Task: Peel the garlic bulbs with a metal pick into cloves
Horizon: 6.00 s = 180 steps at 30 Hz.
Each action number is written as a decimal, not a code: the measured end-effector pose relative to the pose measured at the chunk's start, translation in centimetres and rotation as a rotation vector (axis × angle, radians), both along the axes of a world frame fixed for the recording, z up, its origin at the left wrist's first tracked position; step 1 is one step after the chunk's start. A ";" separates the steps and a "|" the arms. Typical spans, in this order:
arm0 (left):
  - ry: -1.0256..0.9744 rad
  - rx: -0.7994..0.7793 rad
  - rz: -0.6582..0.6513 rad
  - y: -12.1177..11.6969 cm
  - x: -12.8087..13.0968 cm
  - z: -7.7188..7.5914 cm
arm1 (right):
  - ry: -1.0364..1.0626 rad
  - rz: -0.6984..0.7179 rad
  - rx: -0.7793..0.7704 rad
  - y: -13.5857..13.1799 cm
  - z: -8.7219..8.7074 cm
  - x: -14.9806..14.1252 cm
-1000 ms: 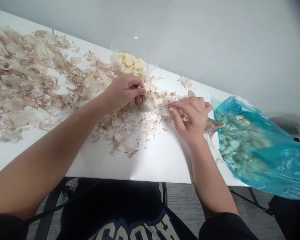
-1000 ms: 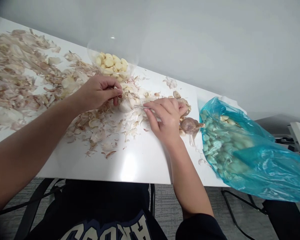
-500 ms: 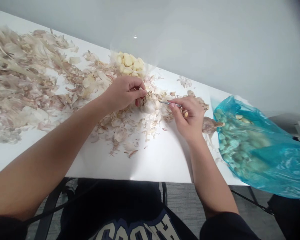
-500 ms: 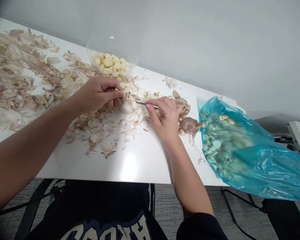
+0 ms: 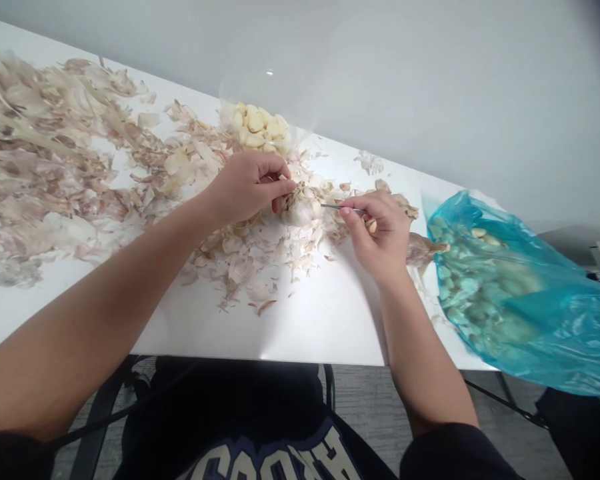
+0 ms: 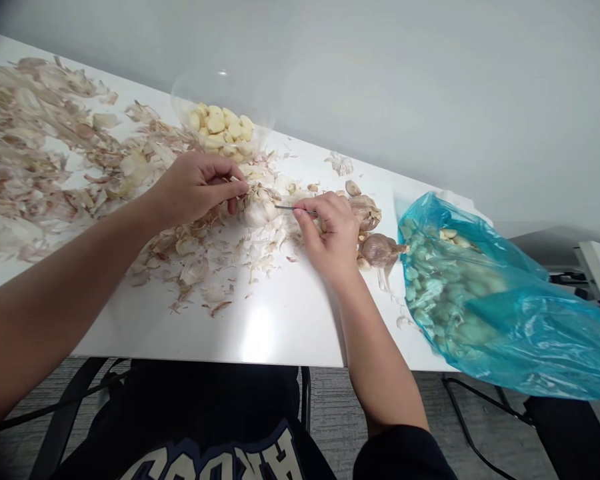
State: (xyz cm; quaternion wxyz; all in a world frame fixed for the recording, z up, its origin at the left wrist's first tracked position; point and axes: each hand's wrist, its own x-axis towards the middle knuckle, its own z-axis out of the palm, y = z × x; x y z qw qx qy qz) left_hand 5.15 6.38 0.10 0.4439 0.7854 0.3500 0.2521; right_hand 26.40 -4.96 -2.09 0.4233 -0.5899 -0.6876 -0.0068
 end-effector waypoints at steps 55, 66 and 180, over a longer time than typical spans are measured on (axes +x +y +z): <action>0.015 -0.043 -0.004 0.3 -0.1 -0.2 | -0.389 -0.096 0.034 -0.5 0.1 1.4; 0.017 -0.042 0.011 0.5 -0.1 -0.3 | -0.459 -0.011 0.044 -0.9 0.1 1.5; 0.001 -0.078 0.013 0.4 0.0 -0.3 | -0.617 -0.131 0.065 -1.2 -0.6 0.1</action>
